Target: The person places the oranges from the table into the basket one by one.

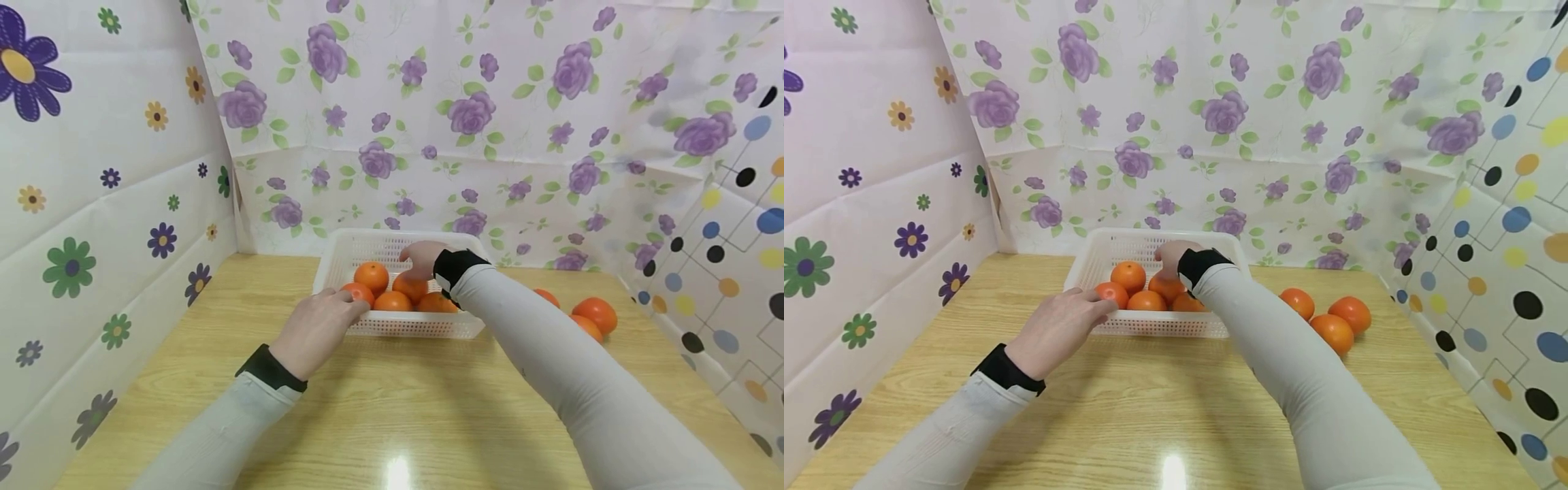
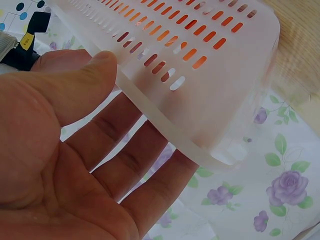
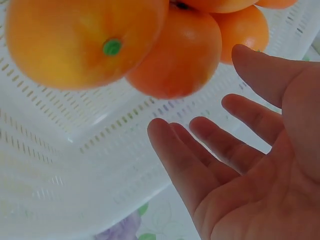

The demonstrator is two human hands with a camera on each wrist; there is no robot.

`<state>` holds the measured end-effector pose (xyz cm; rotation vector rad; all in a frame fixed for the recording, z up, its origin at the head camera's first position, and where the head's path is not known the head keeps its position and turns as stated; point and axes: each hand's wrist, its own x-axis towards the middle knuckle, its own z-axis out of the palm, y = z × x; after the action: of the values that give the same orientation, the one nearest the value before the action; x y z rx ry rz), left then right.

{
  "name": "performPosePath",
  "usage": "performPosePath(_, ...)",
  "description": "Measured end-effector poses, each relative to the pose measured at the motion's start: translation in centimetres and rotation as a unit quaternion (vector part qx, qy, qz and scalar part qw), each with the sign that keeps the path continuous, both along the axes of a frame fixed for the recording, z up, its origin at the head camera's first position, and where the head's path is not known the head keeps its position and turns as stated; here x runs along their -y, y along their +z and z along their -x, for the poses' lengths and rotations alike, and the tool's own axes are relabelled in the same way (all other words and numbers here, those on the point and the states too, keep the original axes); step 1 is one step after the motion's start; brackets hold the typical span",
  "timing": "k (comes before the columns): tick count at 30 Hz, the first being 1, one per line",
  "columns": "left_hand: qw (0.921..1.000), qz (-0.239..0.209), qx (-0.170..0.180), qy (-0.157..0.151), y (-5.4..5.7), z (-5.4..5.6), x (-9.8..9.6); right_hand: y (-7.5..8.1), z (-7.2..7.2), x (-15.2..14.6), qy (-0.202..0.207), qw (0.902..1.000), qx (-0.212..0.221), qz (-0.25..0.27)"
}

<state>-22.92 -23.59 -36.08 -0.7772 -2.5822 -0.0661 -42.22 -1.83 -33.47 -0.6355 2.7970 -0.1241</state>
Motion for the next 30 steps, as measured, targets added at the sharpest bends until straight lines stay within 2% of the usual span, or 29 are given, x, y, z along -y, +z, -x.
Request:
performPosePath(2, 1.0000, -0.002, -0.002, -0.001, 0.0, 0.0, 0.0, 0.1, 0.1, -0.4, 0.027, 0.9992, -0.027, -0.013)
performPosePath(9, 0.9999, -0.005, -0.011, -0.003, 0.1, -0.2, 0.0, 1.4, -0.6, -2.1, 0.038, 0.9975, -0.056, -0.020)
performPosePath(17, 0.9997, -0.009, -0.019, -0.009, 0.1, -0.2, 0.2, 3.9, -3.6, -4.6, 0.049, 0.9950, -0.087, -0.006)
performPosePath(21, 0.9998, -0.004, -0.015, -0.008, 0.1, -0.2, 0.3, 4.8, -5.4, -5.8, 0.052, 0.9914, -0.120, 0.010)
performPosePath(30, 0.9999, -0.006, -0.008, -0.011, 0.0, -0.1, 0.1, 4.7, -7.4, -8.3, 0.050, 0.9819, -0.181, 0.029)
